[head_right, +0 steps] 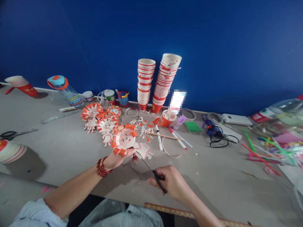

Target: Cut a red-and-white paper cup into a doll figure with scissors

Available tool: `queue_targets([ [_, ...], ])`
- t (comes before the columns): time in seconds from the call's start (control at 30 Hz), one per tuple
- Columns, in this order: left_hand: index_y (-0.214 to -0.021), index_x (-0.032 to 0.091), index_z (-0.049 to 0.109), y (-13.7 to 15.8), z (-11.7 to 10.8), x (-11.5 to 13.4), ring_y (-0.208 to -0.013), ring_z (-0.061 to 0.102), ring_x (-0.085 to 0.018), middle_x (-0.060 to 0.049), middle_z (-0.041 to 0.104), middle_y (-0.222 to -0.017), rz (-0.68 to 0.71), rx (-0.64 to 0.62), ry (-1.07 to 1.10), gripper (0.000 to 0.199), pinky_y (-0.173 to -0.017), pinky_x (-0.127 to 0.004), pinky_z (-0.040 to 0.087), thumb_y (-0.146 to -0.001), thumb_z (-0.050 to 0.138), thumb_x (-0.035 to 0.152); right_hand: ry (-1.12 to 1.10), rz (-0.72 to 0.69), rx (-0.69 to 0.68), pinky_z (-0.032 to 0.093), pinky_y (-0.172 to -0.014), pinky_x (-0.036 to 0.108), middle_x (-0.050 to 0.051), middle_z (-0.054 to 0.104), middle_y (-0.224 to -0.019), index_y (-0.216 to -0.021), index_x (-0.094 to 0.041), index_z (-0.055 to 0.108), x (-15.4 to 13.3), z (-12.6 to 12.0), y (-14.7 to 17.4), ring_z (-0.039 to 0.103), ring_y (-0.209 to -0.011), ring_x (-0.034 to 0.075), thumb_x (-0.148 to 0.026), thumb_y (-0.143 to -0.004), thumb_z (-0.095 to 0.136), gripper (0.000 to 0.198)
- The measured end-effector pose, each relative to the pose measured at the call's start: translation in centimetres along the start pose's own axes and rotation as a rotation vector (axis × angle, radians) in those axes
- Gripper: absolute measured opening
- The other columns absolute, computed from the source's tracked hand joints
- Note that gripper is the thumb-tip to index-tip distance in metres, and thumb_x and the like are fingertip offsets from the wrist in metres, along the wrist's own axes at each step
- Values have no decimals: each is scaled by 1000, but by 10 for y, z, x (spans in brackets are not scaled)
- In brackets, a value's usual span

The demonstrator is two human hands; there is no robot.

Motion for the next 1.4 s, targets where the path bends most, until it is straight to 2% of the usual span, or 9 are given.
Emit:
queue_targets([
  [0.13,-59,15,59,0,0,3,-67,58,-16,-3,62,-63,-16,4,-39,33,-74,-29,48,-86,42,24,-187,12,-124,26,-41,19,-4,46,-42,-52,-18,42,0,4,2,36,-39,8,-63,-70,62,52],
  [0.27,-61,16,59,0,0,2,-67,59,-16,-3,63,-66,-31,21,-50,33,-73,-27,48,-86,40,22,-175,-15,-126,25,-41,19,-4,46,-41,-52,-18,42,-1,3,1,36,-39,8,-63,-71,62,52],
  [0.43,-59,18,58,1,0,-1,-69,60,-16,-3,64,-67,-44,44,-87,32,-74,-25,48,-85,41,23,-10,-51,-24,26,-43,19,-4,44,-41,-50,-17,43,1,0,0,36,-42,8,-57,-78,57,51],
  [0.63,-59,18,59,0,-1,0,-70,60,-16,-3,64,-66,-25,37,-113,32,-75,-26,48,-85,40,23,139,-57,86,20,-41,19,-5,38,-41,-48,-17,44,1,-4,-2,30,-44,8,-58,-76,59,52],
  [0.8,-60,18,57,0,0,4,-69,59,-15,-3,63,-66,-4,18,-114,32,-74,-25,47,-85,39,22,332,-74,169,19,-45,21,-4,38,-49,-52,-17,49,-3,-8,-4,28,-48,10,-55,-79,55,47],
  [1.2,-59,17,55,-1,3,-2,-70,59,-15,-3,62,-65,-54,55,-59,31,-74,-26,48,-84,38,23,645,-127,426,25,-50,25,4,62,-55,-61,-19,59,-1,-13,1,51,-49,16,-42,-85,50,34],
  [1.3,-58,18,55,-1,2,1,-69,59,-15,-3,63,-66,-55,81,-77,31,-74,-26,47,-84,39,25,613,-103,448,24,-50,25,4,61,-56,-62,-18,58,-1,-13,1,51,-50,16,-39,-83,53,30],
  [1.4,-61,20,56,0,2,6,-69,58,-16,-4,62,-68,-16,90,-114,29,-73,-26,47,-84,40,26,380,-74,312,21,-46,23,0,51,-47,-51,-17,49,2,-4,-3,41,-45,11,-46,-80,57,41],
])
Point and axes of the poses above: each hand's wrist, its own y-axis away from the middle knuckle, its own z-axis out of the palm, x = y × z, the point moved 4 cm from there along -y, towards the middle knuckle
